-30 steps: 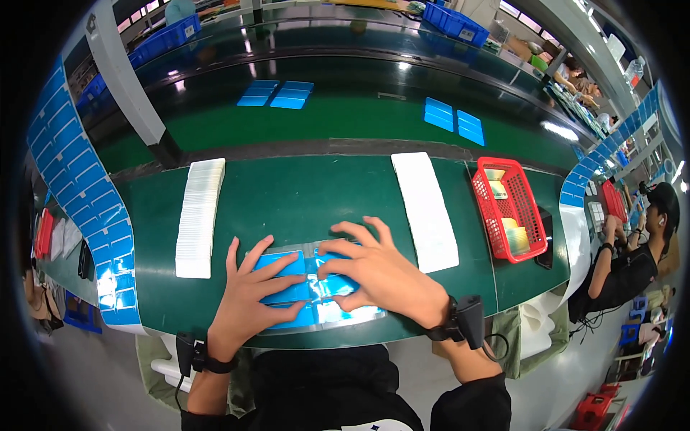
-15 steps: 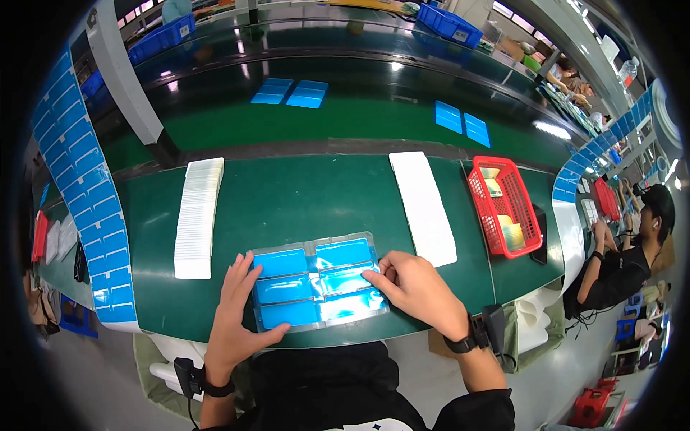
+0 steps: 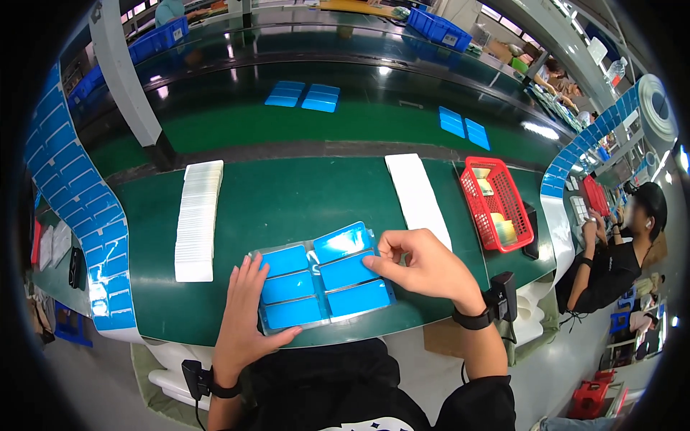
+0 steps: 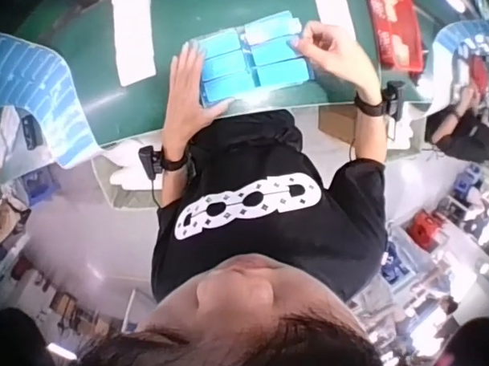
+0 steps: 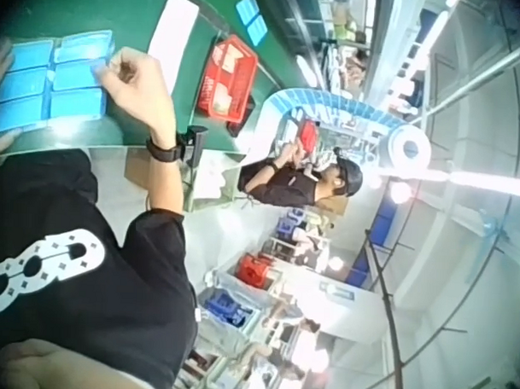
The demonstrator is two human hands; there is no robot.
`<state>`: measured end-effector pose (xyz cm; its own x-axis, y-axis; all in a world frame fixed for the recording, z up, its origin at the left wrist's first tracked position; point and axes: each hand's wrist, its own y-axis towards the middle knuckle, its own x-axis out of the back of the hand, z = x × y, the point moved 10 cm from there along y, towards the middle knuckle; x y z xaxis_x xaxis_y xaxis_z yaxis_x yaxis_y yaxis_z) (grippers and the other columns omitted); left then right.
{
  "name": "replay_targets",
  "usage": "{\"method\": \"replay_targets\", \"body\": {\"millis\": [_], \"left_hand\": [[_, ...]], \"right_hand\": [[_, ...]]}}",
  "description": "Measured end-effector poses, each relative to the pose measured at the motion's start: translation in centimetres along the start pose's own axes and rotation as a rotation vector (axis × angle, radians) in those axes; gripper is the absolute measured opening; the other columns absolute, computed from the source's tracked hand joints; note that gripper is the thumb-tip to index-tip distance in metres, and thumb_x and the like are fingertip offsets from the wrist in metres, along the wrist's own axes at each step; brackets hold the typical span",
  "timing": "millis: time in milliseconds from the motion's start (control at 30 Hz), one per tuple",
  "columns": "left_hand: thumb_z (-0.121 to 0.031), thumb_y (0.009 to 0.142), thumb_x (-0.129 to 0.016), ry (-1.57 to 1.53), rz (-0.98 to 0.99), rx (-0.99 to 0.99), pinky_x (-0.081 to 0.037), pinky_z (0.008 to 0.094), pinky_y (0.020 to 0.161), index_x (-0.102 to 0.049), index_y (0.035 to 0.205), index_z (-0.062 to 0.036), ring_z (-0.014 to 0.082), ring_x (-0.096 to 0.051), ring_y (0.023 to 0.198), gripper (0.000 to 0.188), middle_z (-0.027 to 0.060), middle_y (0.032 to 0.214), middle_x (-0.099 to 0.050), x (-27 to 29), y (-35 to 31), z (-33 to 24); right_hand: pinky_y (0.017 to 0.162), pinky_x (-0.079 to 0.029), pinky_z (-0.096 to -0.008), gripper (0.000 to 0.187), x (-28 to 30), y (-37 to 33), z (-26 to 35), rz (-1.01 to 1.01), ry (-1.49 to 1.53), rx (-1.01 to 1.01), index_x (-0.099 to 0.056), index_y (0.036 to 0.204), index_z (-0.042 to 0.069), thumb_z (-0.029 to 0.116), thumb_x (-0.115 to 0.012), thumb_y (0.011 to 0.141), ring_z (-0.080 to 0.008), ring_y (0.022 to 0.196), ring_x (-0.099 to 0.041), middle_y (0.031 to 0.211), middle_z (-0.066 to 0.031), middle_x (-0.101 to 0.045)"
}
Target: Placing blue and white sheets into a clear plastic tray.
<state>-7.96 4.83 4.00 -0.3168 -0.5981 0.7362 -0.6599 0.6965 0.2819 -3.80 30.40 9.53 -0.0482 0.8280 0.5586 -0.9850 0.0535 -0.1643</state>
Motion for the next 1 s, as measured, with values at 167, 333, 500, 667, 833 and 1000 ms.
{"method": "replay_targets", "body": {"millis": [167,333,500,667,833,1000], "left_hand": [[-0.043,0.072,-0.094,0.002,-0.029,-0.015,-0.02,0.0623,0.128,-0.027,0.163,0.0019,0.0485,-0.029,0.157,0.121,0.0317,0.169,-0.029,0.2,-0.1,0.0],[-0.045,0.071,-0.095,-0.072,-0.09,0.012,-0.022,0.0624,0.128,-0.015,0.164,0.0093,0.0515,-0.031,0.155,0.134,0.0354,0.168,-0.025,0.6,-0.2,0.5],[-0.046,0.072,-0.094,-0.077,-0.056,0.018,-0.022,0.0602,0.128,-0.016,0.162,0.0132,0.0509,-0.033,0.154,0.133,0.0359,0.168,-0.027,0.6,0.0,0.7],[-0.046,0.076,-0.091,-0.045,-0.021,-0.001,-0.021,0.0579,0.129,-0.029,0.159,0.013,0.0478,-0.032,0.156,0.119,0.0355,0.165,-0.034,0.7,-0.1,-0.1],[-0.046,0.078,-0.09,-0.051,-0.034,-0.004,-0.021,0.0574,0.129,-0.034,0.158,0.0101,0.0451,-0.032,0.157,0.113,0.0327,0.166,-0.035,0.9,-0.3,-0.1],[-0.038,0.08,-0.089,-0.087,-0.057,0.016,-0.026,0.055,0.128,-0.043,0.157,0.004,0.0425,-0.033,0.158,0.099,0.0282,0.166,-0.038,1.1,-0.6,-0.3]], "right_hand": [[0.055,-0.034,-0.0247,0.036,-1.0,1.7,6.0,0.085,0.133,0.103,-0.056,0.074,0.004,0.022,-0.074,0.101,-0.0016,0.064,-0.044,0.067,0.0069,-0.052],[0.054,-0.035,-0.0235,0.035,0.5,3.2,12.9,0.059,0.263,0.238,-0.054,0.072,0.004,0.016,-0.072,0.1,-0.0006,0.063,-0.046,0.068,0.0057,-0.053],[0.047,-0.042,-0.0236,0.034,4.0,7.6,18.0,0.083,-0.096,0.253,-0.067,0.077,0.001,0.028,-0.074,0.096,-0.0055,0.052,-0.056,0.067,-0.0022,-0.066],[0.051,-0.051,-0.0285,0.036,3.4,17.1,21.8,0.002,-0.335,0.492,-0.072,0.085,-0.001,0.035,-0.074,0.092,-0.0132,0.055,-0.063,0.072,-0.0046,-0.068],[0.053,-0.055,-0.0286,0.053,6.4,24.4,21.7,-0.232,-0.249,0.491,-0.071,0.089,-0.003,0.048,-0.068,0.102,-0.0144,0.063,-0.069,0.081,-0.0088,-0.072],[0.074,-0.061,-0.0448,0.044,7.3,21.3,16.4,-0.28,-0.841,0.331,-0.079,0.091,-0.002,0.04,-0.07,0.097,-0.0367,0.079,-0.076,0.086,-0.0236,-0.077]]}}
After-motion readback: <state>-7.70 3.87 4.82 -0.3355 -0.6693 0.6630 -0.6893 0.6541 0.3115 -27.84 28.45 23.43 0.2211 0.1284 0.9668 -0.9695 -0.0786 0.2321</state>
